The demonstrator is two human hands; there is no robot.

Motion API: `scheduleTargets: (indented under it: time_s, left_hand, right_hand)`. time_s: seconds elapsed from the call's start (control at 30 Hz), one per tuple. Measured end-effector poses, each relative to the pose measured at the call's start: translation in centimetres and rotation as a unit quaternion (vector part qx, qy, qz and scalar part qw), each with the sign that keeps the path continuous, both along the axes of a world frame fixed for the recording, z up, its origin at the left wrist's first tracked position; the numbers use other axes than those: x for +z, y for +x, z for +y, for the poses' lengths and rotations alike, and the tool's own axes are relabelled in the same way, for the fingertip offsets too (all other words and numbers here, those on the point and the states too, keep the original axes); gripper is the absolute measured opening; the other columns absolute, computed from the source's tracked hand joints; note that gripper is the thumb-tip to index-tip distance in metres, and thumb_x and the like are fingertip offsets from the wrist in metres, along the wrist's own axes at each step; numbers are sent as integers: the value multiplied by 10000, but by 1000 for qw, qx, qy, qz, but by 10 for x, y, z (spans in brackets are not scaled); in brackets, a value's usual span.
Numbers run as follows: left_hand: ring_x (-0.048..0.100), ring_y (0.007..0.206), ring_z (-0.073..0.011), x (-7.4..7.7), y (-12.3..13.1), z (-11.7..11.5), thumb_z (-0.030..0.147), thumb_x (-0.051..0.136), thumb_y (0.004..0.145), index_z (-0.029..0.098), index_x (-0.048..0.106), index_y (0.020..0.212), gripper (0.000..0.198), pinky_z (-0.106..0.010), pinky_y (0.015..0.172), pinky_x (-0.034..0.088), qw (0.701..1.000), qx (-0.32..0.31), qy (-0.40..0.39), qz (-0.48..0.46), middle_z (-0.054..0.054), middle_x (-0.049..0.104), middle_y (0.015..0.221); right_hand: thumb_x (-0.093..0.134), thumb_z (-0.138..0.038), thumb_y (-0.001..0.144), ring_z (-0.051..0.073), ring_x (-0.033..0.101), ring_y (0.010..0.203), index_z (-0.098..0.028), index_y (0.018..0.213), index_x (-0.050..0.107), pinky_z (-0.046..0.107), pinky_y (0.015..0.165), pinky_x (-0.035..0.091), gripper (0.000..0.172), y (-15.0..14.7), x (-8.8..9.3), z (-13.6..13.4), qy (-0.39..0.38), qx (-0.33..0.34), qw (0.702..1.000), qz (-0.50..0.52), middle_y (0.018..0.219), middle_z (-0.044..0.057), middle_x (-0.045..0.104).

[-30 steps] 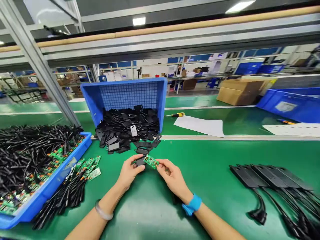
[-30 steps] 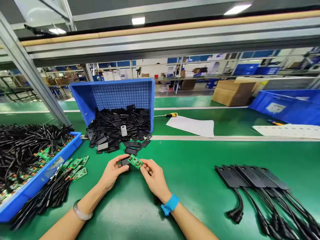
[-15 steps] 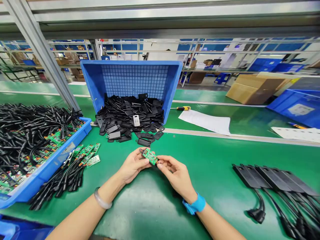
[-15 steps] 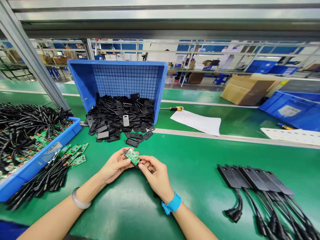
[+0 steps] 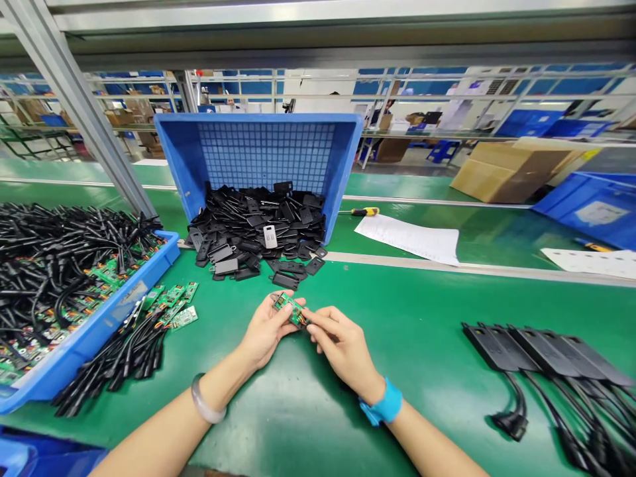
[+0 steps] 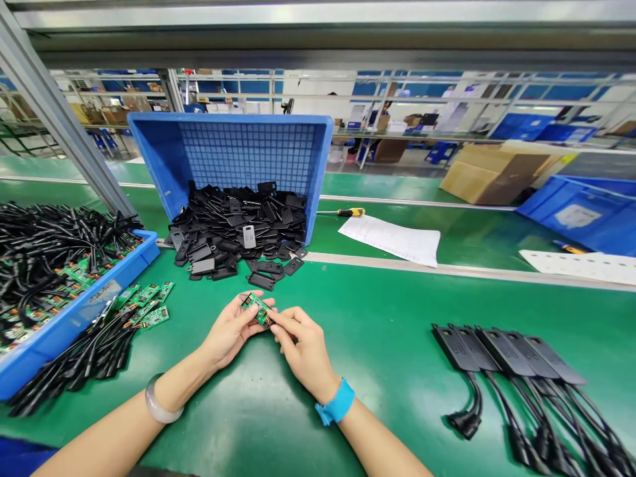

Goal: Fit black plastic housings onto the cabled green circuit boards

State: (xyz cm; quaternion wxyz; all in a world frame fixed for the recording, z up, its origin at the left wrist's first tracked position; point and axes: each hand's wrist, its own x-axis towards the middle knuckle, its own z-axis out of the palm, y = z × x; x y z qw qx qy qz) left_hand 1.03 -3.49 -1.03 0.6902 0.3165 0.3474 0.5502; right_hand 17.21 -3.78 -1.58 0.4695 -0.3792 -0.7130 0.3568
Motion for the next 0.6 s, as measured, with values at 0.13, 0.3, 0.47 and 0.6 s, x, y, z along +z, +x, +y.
scheduleTargets:
  time_s: [0.13, 0.3, 0.47, 0.6]
  left_hand:
    - [628, 946, -225, 0, 1, 0, 335, 748, 734, 188, 522, 1096, 452, -385, 843, 490, 1000, 5, 12, 10, -111, 637, 1099]
    - [627, 937, -214, 3, 2, -1, 344, 737, 740, 189, 527, 1078, 427, -369, 835, 489, 1000, 11, 13, 12, -102, 641, 1084]
    - [631, 917, -212, -1, 4, 0, 355, 738, 729, 176, 528, 1014, 397, -354, 804, 498, 999, 34, 12, 17, -94, 659, 1022]
    - [639, 909, -222, -4, 4, 1, 355, 741, 724, 174, 521, 1000, 397, -362, 799, 501, 999, 39, 2, 20, -91, 668, 983]
  right_hand:
    - [550, -335, 880, 88, 522, 510, -245, 1090, 691, 208, 424, 489, 268, 0, -3, 1, -52, 4, 998, 47, 808, 28, 521]
    - [552, -294, 879, 129, 546, 601, -234, 1056, 710, 231, 477, 488, 244, 0, -6, 1, 4, -23, 1000, -11, 809, 48, 554]
    - [554, -294, 885, 158, 562, 667, -230, 1019, 718, 271, 588, 486, 220, -3, -6, 0, 58, -46, 995, -64, 786, 48, 592]
    - [563, -321, 883, 157, 556, 652, -221, 995, 722, 273, 582, 486, 219, -5, -7, 0, 48, -45, 996, -57, 767, 45, 594]
